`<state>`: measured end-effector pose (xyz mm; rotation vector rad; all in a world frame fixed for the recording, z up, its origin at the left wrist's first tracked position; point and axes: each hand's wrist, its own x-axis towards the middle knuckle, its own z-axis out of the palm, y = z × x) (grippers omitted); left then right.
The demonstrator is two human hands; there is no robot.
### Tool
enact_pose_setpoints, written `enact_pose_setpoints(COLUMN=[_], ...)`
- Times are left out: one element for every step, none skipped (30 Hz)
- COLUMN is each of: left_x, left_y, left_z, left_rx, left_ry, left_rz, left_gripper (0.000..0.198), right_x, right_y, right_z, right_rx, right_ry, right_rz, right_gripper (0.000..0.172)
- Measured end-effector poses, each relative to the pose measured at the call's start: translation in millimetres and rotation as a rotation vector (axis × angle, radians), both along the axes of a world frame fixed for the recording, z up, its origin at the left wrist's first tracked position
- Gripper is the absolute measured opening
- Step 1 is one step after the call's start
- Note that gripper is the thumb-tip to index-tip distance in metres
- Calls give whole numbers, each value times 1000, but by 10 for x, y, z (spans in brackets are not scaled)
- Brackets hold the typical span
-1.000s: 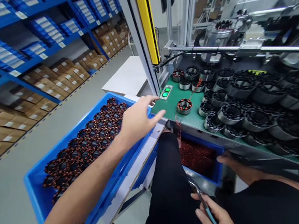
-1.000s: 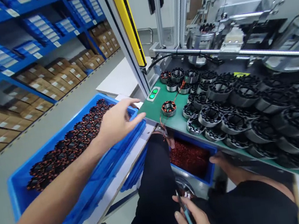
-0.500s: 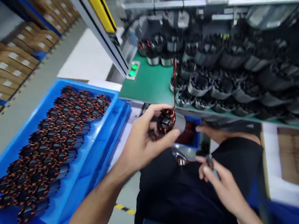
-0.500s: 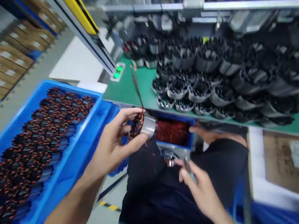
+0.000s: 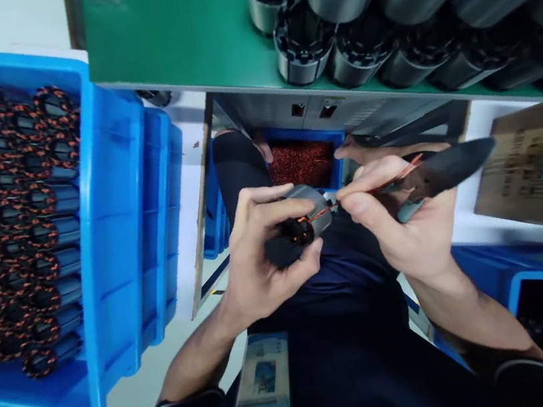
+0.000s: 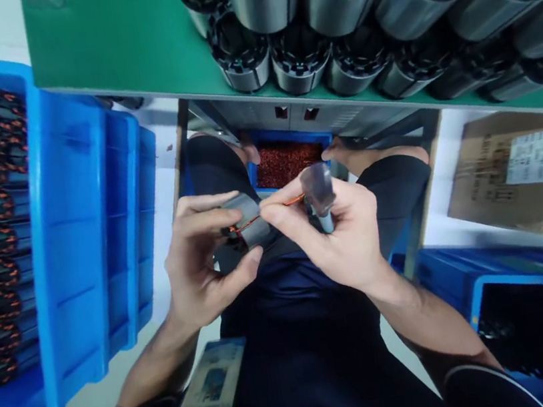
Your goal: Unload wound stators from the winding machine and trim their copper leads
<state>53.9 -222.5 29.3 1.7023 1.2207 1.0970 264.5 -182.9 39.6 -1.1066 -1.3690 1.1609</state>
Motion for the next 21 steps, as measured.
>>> enact_pose_setpoints(left_x=[5,18,39,66,95,125,152,176,195,208,218,223,224,221,216,209,202,196,192,190,192], left_y=[-23,-45,-65,-81,-93,-101,-103,-100,-91,-77,-59,-38,-18,0,14,22,24,18,7,-8,-26], left_z=[-29,-53,-72,-85,-92,-95,-94,-91,-87,-83,-79,-76,-74,-75,-77,-79,-81,-82,-81,-77,-70], left_rx=[-35,-86,-149,-213,-274,-332,-384,-428,-465,-493,-509,-508,-493,-470,-447,-425,-405,-385,-365,-350,-343], left_ry=[-85,-170,-253,-331,-407,-479,-541,-588,-620,-634,-632,-625,-614,-600,-580,-554,-523,-483,-433,-363,-283], left_rz=[13,10,-3,-22,-38,-46,-47,-43,-33,-15,12,47,87,126,160,186,207,220,228,226,213], left_gripper=[47,44,41,37,32,28,25,23,23,25,28,32,35,37,39,39,39,38,37,35,33], right_x=[5,7,4,-4,-16,-30,-44,-55,-59,-54,-36,-5,39,91,148,202,249,283,303,307,299], right_y=[-16,-31,-43,-52,-58,-61,-61,-60,-60,-61,-68,-80,-97,-121,-148,-177,-206,-232,-254,-270,-280], right_z=[-46,-78,-93,-93,-80,-57,-28,2,29,51,67,76,79,79,79,79,84,92,103,117,129], right_rx=[-76,-157,-227,-279,-311,-326,-335,-345,-352,-353,-347,-337,-322,-303,-286,-265,-234,-195,-156,-121,-90], right_ry=[73,142,198,232,240,228,203,166,121,69,9,-59,-126,-187,-244,-298,-347,-392,-431,-463,-485], right_rz=[40,91,142,182,211,227,232,231,218,195,166,139,125,126,146,182,224,268,310,350,384], right_gripper=[4,7,9,11,13,14,16,18,20,20,17,16,16,17,16,14,14,16,20,24,28])
